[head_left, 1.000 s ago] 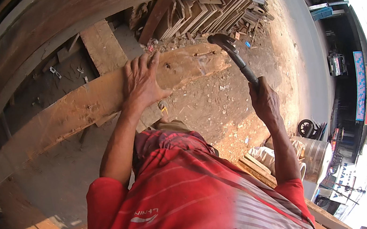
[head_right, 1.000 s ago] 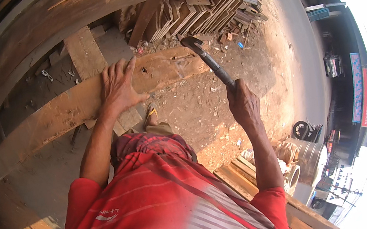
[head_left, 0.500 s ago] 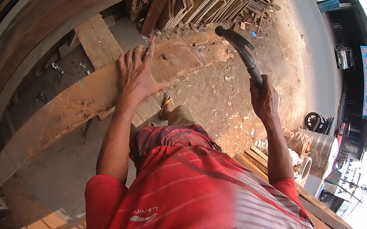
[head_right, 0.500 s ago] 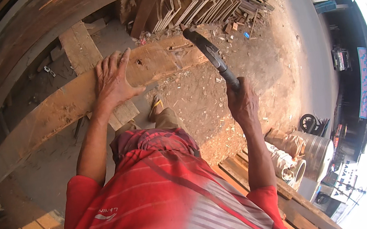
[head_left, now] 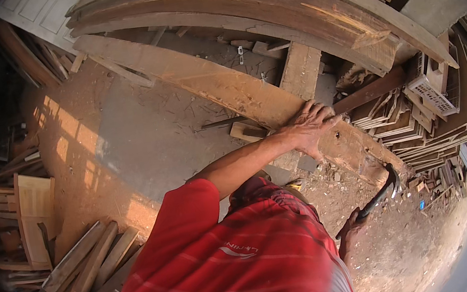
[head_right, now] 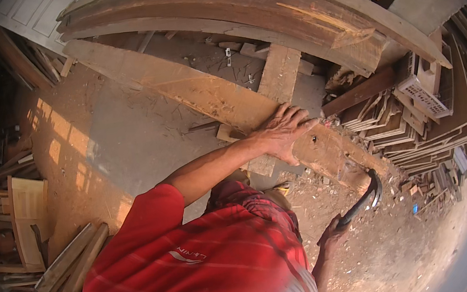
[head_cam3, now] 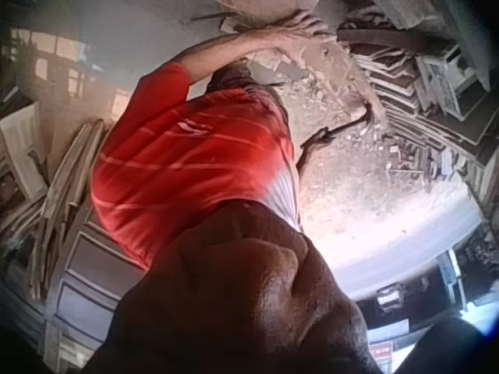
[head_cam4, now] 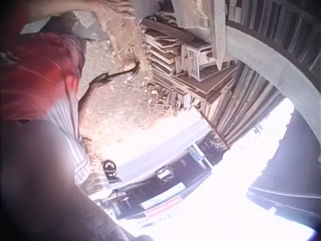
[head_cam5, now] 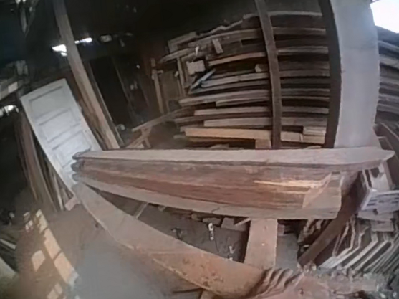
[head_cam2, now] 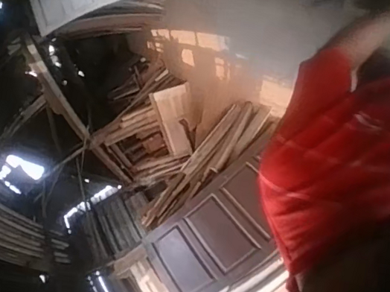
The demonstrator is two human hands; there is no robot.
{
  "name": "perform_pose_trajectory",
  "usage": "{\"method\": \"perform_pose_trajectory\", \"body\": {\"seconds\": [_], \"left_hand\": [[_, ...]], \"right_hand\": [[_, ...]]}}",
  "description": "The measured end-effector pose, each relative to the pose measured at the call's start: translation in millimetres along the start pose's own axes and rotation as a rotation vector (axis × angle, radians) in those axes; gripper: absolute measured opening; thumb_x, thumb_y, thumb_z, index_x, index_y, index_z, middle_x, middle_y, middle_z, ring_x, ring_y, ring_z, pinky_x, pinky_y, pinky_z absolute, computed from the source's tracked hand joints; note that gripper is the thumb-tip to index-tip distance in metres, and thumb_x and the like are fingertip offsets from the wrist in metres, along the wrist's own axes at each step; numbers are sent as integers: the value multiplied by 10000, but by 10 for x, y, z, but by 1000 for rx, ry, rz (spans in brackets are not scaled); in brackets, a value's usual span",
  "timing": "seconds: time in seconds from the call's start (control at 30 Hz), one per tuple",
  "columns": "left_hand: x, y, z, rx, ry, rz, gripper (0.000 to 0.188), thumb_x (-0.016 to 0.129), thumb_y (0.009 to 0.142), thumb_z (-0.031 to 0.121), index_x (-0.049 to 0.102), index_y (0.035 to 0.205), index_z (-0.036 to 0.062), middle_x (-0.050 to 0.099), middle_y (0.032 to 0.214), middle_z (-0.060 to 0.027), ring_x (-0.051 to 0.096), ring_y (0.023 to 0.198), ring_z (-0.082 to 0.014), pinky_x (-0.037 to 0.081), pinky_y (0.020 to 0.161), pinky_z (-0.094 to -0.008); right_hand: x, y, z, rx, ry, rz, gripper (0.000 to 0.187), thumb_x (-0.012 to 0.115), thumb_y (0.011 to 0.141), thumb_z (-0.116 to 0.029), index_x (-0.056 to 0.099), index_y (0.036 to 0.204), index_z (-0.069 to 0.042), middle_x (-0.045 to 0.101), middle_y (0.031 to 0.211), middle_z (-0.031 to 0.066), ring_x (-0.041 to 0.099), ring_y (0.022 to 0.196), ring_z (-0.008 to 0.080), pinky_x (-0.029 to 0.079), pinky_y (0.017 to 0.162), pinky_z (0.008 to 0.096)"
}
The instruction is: The person uses a hammer to pry and remove nails from a wooden plank. They repeatedly strike and lever the hammer to extract nails, then lift the plank to inspect the underside.
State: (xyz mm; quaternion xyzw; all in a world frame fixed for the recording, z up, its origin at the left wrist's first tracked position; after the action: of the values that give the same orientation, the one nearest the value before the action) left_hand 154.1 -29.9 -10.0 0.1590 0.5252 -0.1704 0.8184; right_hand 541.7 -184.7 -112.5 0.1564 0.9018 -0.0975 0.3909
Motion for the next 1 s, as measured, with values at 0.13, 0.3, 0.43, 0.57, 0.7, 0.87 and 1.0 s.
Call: {"method": "perform_pose_trajectory", "body": {"seconds": [0.13,0.3,0.43,0.57,0.7,0.87,1.0], "left_hand": [[2,-102,58,-97,34,-20,1360,909,474,584,332,1590,64,358,1526,-257,282,1472,-435,103,1255,-624],[15,-89,95,-137,22,-74,1396,916,466,575,284,1619,107,332,1565,-260,239,1505,-454,68,1273,-626],[33,-126,119,-137,57,-35,1395,921,465,587,293,1615,108,363,1538,-249,268,1493,-437,92,1270,-617],[-138,-59,168,-112,79,-54,1353,921,495,588,314,1604,108,387,1515,-232,299,1477,-419,143,1263,-596],[-156,67,150,-86,61,-43,1338,935,509,552,303,1607,120,368,1538,-213,292,1481,-418,160,1265,-585],[-158,7,169,-132,74,-56,1353,959,508,499,268,1623,164,344,1557,-196,288,1489,-399,155,1273,-577],[-189,79,224,-135,88,-88,1359,966,500,465,264,1624,164,344,1556,-200,295,1483,-405,174,1259,-570]], "right_hand": [[253,82,-79,58,-8,-93,565,587,1046,-413,529,1265,104,595,1030,261,521,882,378,459,841,507],[219,190,-100,-17,75,-111,566,565,1065,-389,530,1295,126,633,1170,327,618,1013,446,480,868,511],[178,283,-7,-49,-7,-125,562,550,1073,-381,523,1311,127,629,1182,346,612,1026,481,479,873,524],[174,350,45,29,84,-217,541,557,1073,-358,518,1308,128,602,1074,340,551,924,468,463,877,522],[197,300,-70,-65,185,-53,493,579,1062,-323,516,1284,113,614,1021,309,562,893,424,467,864,506],[125,314,-32,-19,15,-57,353,640,1022,-306,573,1098,32,568,799,165,500,703,274,469,688,434],[-253,250,-360,199,118,-163,280,655,987,-275,613,1025,-1,573,694,183,572,634,301,469,627,435]]}}
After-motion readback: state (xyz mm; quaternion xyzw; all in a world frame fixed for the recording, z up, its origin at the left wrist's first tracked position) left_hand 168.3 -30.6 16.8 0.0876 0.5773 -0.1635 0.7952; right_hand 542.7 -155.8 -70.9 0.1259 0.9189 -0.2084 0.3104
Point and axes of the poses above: each hand's wrist, its own y-axis towards the middle knuckle, its own x-axis out of the palm, z = x × y, the point moved 2 cm from there along y, towards the middle knuckle
